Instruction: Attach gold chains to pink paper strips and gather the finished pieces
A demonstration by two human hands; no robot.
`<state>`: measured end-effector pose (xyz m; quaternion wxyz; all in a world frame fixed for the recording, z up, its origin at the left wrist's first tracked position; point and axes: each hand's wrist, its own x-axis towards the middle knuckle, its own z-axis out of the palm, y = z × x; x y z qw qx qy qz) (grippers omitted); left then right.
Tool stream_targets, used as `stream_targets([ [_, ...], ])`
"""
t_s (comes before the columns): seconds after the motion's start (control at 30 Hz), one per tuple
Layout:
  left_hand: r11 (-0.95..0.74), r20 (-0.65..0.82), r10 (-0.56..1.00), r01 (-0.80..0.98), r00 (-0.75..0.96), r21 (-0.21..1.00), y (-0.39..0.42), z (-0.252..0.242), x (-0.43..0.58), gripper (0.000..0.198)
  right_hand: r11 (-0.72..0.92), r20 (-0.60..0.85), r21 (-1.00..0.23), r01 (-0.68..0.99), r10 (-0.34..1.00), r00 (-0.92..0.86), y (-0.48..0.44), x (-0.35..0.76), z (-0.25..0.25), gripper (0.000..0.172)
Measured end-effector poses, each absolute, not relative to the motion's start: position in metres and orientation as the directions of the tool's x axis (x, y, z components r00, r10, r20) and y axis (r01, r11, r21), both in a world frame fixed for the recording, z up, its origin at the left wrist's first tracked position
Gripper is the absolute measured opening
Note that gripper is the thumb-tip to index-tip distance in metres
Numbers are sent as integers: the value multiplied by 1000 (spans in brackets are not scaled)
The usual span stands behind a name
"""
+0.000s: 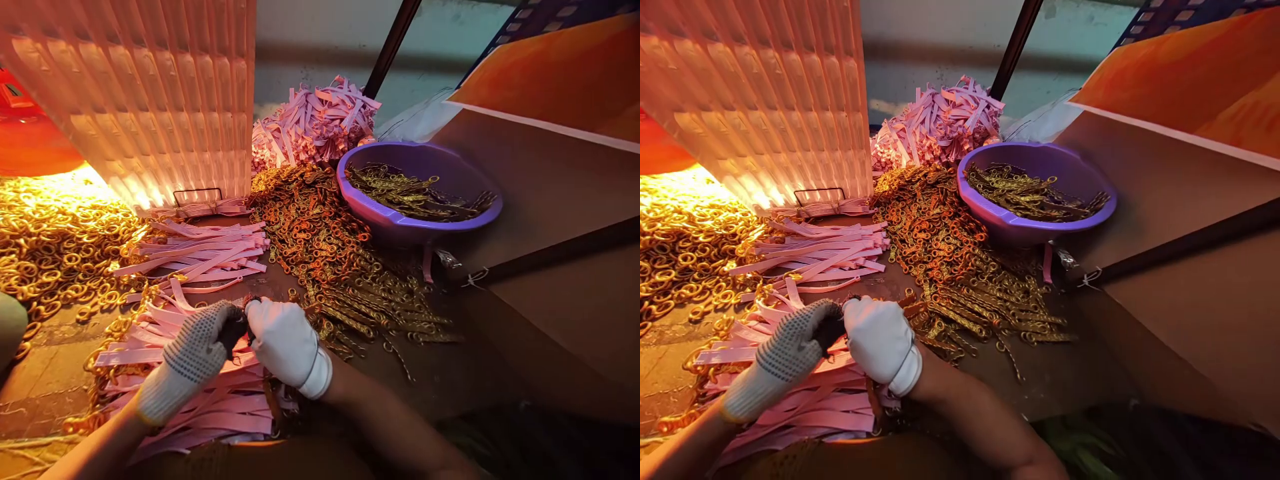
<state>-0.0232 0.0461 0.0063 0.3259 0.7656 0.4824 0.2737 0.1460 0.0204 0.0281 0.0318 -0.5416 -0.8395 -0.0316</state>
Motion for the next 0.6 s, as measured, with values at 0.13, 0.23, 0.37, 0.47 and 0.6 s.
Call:
stream_targets([
  [0.13, -238, 37, 930, 520, 366, 820, 49, 6, -20, 18, 389, 97, -37, 921, 918, -384, 23, 151, 27, 11],
  [0.23, -1, -163, 920, 419, 355, 908, 51, 9, -20, 23, 424, 94, -28, 905, 903, -420, 21, 155, 30, 16],
  [0.37, 27, -160, 923, 358, 349, 933, 51, 10, -24, 16, 479, 44, -23, 877, 877, -478, 22, 159, 32, 18],
  [0.47, 16, -146, 916, 331, 373, 944, 52, 7, -27, 21, 504, 20, -26, 863, 864, -504, 28, 159, 28, 10],
  [0.6, -40, -101, 907, 322, 410, 946, 56, -2, -24, 23, 677, 45, 75, 732, 731, -681, 33, 158, 22, 13],
])
